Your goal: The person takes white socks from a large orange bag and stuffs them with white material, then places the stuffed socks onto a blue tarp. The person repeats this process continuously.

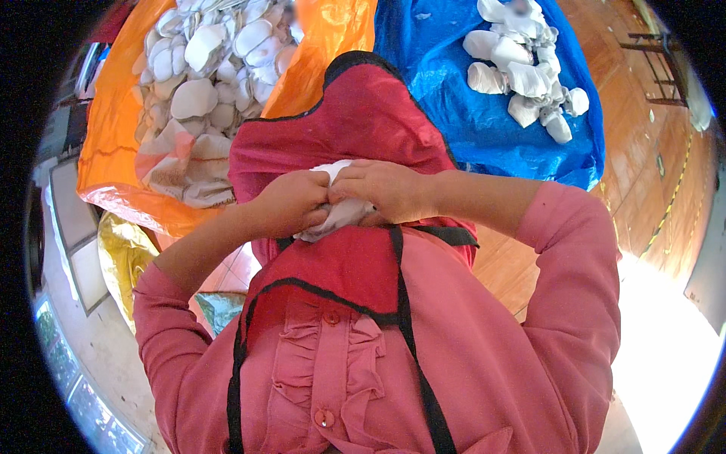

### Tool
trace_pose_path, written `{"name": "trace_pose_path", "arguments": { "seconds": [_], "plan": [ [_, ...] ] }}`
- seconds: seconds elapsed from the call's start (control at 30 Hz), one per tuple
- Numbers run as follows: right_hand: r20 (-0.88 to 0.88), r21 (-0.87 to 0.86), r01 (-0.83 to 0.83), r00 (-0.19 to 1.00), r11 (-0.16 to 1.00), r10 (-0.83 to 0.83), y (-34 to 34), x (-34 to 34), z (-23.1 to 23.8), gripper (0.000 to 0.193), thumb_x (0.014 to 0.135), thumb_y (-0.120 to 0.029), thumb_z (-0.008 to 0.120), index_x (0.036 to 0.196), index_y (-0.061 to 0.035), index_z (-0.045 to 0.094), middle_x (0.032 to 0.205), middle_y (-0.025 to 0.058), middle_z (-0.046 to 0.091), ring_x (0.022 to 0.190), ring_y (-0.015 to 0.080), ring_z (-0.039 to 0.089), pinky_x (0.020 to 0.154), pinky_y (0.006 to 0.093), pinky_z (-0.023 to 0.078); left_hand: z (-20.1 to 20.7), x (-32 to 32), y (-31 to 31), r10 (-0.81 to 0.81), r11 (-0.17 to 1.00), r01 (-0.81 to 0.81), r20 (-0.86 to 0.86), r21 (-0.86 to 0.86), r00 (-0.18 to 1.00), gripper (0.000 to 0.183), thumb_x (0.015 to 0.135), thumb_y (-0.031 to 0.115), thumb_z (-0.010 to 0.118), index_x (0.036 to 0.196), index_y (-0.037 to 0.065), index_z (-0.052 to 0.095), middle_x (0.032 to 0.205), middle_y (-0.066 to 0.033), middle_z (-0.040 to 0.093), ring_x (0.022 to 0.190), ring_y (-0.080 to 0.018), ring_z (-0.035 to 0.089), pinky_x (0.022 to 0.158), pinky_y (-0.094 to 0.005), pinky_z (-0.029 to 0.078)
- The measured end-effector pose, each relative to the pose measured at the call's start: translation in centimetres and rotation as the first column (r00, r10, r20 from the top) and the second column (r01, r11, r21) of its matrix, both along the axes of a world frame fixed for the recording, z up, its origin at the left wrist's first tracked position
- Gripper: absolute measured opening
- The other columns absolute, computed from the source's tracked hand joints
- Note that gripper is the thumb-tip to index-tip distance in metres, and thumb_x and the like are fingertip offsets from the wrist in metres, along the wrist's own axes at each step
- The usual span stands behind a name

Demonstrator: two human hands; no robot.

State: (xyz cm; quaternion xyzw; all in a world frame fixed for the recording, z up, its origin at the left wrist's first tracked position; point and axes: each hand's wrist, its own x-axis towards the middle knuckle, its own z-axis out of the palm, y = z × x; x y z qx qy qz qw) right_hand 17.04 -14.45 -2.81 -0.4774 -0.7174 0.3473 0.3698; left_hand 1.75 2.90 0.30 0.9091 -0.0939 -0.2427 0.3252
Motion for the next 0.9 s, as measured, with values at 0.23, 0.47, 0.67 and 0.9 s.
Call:
{"name": "trace_pose_path", "arguments": {
  "seconds": [0.23,0.47,0.67,0.9],
  "plan": [
    [0.091,0.051,-0.04,0.995,0.998,0.035,2.2,0.1,-0.2,0.053,0.062,-0.015,0.081,0.107,-0.0114,0.055,0.111,0.0096,0.058,0.112,0.0331,0.053,0.099,0.0437,0.042,0.8,-2.0,-0.2,0.272,0.957,-0.246,0.183,-0.151,0.945,0.017,0.079,0.011,0.061,0.093,0.002,0.064,0.093,-0.0164,0.055,0.091,-0.0332,0.056,0.078,-0.0426,0.048],
    [0.087,0.105,0.089,0.991,0.99,-0.098,3.3,0.6,0.3,0.056,0.059,-0.015,0.081,0.108,-0.0087,0.055,0.114,0.0118,0.058,0.113,0.0335,0.054,0.1,0.0428,0.042,0.8,-2.4,1.1,0.514,0.834,-0.448,0.157,-0.322,0.843,0.016,0.081,0.005,0.057,0.096,0.001,0.06,0.093,-0.0128,0.048,0.091,-0.0266,0.051,0.083,-0.0346,0.043],
    [0.074,0.148,0.166,0.981,0.975,-0.178,4.1,0.6,0.0,0.058,0.061,-0.02,0.082,0.112,-0.0076,0.055,0.114,0.0132,0.06,0.113,0.0342,0.055,0.102,0.0428,0.041,0.4,-2.4,1.3,0.691,0.623,-0.614,-0.028,-0.485,0.722,0.013,0.086,0.005,0.057,0.097,0.001,0.062,0.094,-0.0059,0.048,0.093,-0.017,0.05,0.083,-0.0288,0.041],
    [0.022,0.212,0.22,0.973,0.952,-0.229,4.5,0.5,-0.9,0.063,0.061,-0.023,0.083,0.114,-0.0055,0.054,0.111,0.0159,0.061,0.109,0.0364,0.058,0.097,0.044,0.045,-1.5,-2.6,0.6,0.706,0.049,-0.725,-0.49,-0.687,0.511,0.011,0.092,0.007,0.056,0.101,0.003,0.061,0.093,-0.002,0.055,0.085,-0.0109,0.054,0.075,-0.0249,0.045]
  ]
}}
